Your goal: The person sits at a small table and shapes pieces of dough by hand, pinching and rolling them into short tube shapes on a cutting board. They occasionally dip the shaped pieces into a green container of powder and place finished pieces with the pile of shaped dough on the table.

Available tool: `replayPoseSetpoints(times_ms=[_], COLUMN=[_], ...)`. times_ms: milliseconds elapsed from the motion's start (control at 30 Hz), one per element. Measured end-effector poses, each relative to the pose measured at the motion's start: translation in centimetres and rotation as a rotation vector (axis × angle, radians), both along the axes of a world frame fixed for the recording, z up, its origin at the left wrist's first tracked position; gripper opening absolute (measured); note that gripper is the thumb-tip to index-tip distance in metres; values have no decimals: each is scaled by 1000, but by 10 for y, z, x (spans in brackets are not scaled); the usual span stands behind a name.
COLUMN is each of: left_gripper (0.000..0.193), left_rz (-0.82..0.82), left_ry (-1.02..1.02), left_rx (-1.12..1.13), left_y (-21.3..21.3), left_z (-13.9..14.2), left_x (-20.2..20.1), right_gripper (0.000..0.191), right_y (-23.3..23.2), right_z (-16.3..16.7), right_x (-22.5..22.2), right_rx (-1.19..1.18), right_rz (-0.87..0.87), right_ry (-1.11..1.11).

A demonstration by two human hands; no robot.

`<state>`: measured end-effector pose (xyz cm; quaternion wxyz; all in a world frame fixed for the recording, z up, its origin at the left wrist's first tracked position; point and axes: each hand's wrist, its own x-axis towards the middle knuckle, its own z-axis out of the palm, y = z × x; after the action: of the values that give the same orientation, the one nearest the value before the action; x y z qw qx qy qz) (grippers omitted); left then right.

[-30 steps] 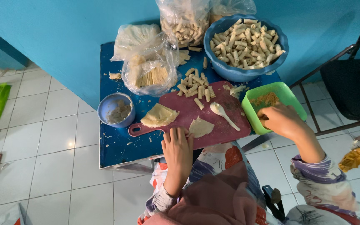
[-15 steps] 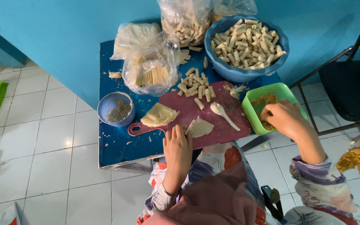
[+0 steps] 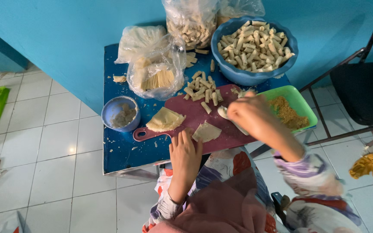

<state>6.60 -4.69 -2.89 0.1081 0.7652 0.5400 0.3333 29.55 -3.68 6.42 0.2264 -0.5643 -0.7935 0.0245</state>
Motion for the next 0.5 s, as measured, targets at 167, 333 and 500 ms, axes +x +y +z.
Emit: replayPoseSetpoints(times_ms=[167, 333, 500], left_gripper=[42, 44, 45], left_rz=[6, 10, 22], left_ry=[15, 13, 27], left_rx=[-61, -34, -59], left_y=[1, 2, 1], left_z=[-4, -9, -12], left_x=[1, 2, 3], right_gripper=[6, 15, 23], right_y=[6, -2, -11], right_z=[-36, -65, -78], right_x=[-48, -56, -48], right_rx=[-47, -23, 83], right_rz=[123, 126, 150], right_ry=[46, 57, 115])
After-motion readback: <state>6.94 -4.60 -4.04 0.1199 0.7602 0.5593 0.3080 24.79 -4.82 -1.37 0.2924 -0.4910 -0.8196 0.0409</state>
